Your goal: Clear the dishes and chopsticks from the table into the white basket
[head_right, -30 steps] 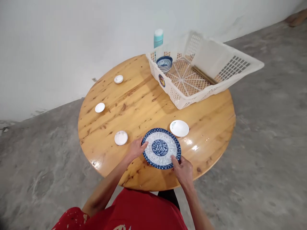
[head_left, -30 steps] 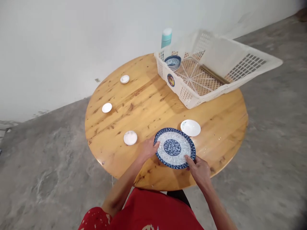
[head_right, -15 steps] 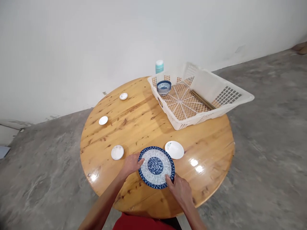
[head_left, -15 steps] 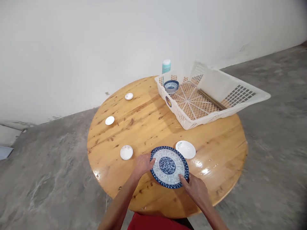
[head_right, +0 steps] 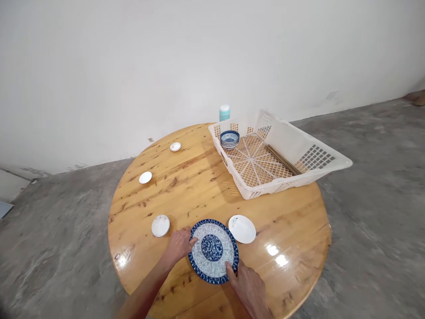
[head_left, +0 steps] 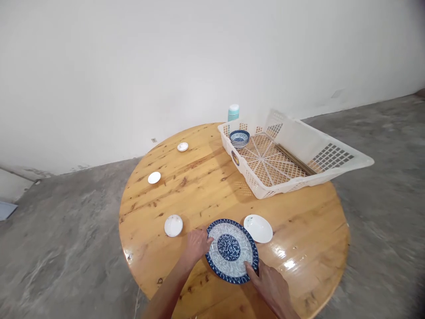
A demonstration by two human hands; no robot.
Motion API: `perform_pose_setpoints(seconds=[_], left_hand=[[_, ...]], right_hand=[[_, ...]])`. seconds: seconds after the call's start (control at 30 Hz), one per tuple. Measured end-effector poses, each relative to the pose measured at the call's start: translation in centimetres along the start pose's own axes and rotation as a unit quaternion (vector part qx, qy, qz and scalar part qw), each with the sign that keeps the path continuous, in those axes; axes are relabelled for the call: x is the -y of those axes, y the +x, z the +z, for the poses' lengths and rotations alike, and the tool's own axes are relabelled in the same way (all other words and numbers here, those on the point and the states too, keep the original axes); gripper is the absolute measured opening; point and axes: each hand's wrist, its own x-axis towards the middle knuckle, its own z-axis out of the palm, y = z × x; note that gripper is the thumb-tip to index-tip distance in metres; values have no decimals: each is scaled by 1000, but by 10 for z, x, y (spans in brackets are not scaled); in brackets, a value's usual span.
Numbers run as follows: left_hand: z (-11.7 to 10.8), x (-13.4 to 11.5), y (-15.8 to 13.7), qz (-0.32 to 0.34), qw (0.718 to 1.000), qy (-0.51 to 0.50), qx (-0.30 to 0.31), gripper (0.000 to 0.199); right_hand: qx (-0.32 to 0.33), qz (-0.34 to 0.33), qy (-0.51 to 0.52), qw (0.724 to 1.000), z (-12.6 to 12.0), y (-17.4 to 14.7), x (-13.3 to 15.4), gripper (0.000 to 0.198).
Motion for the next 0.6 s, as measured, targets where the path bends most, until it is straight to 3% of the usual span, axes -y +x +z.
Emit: perform_pose_setpoints(seconds=[0.4, 0.6], left_hand=[[5, 5, 3, 21, 1000, 3, -13, 38], [15, 13, 2, 24, 996, -34, -74, 40]], right_hand=[[-25, 0, -16, 1000, -3, -3, 7, 50], [-57, 17, 40, 997, 1, -8, 7, 45]])
